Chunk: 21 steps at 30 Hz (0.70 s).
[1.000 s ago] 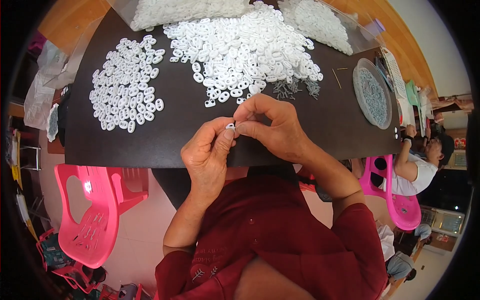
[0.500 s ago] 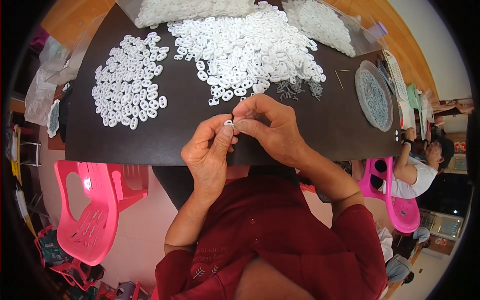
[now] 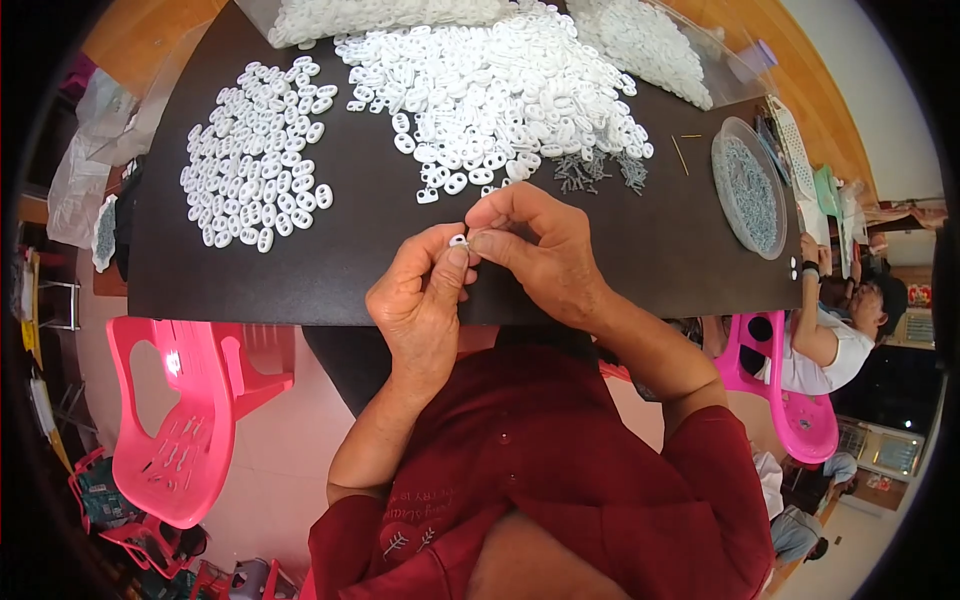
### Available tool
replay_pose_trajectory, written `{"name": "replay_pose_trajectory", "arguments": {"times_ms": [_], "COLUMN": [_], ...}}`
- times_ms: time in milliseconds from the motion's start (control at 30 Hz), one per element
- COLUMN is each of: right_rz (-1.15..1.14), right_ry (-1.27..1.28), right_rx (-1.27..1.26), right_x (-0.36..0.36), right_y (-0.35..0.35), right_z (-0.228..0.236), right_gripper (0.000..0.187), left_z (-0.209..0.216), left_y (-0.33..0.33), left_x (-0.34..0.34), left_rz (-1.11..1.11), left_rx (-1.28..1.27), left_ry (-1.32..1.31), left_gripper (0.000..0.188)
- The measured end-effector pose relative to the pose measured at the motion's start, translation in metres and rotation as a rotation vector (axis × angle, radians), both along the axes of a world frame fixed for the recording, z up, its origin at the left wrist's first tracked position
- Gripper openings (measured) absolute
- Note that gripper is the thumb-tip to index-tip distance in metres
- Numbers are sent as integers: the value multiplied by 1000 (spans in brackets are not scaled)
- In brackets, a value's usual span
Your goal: The recorder is manually assembling small white plastic clips by inserting metal pins into the pre-drilled holes.
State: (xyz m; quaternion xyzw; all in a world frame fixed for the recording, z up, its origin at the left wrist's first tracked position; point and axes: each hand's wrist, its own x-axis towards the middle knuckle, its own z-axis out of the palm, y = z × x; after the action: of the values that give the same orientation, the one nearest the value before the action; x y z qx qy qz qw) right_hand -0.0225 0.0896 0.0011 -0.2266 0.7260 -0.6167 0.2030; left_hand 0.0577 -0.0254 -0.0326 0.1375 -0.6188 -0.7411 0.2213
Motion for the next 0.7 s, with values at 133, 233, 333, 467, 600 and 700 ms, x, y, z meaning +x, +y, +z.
{"name": "replay_pose_trajectory", "arguments": {"times_ms": [133,233,333,467,600,700], "right_rz": [0,-13,12,47,22,-12], "right_ry": [-16,-17,29,34,292,321], "right_rx": [-118,-83,-68,-18,59,7], "right_x": [-2,-1,0,-1,0,4], "right_y": [3,3,2,3,3,-1], "right_z": [-6,-6,-7,-5,-13,-18], "right_gripper": [11,11,9,9,4,2], "left_z": [2,1,2,1,0,-1], "left_y": [0,-1,-1,0,0,1], "left_x": [-1,-1,-1,-2,-1,-2], "left_rz": [-8,-10,-9,6,12,17], "left_rx": [109,122,124,113,82,77], "left_ry": [-9,5,-4,-4,-16,-1], "left_gripper": [16,16,16,16,15,15]}}
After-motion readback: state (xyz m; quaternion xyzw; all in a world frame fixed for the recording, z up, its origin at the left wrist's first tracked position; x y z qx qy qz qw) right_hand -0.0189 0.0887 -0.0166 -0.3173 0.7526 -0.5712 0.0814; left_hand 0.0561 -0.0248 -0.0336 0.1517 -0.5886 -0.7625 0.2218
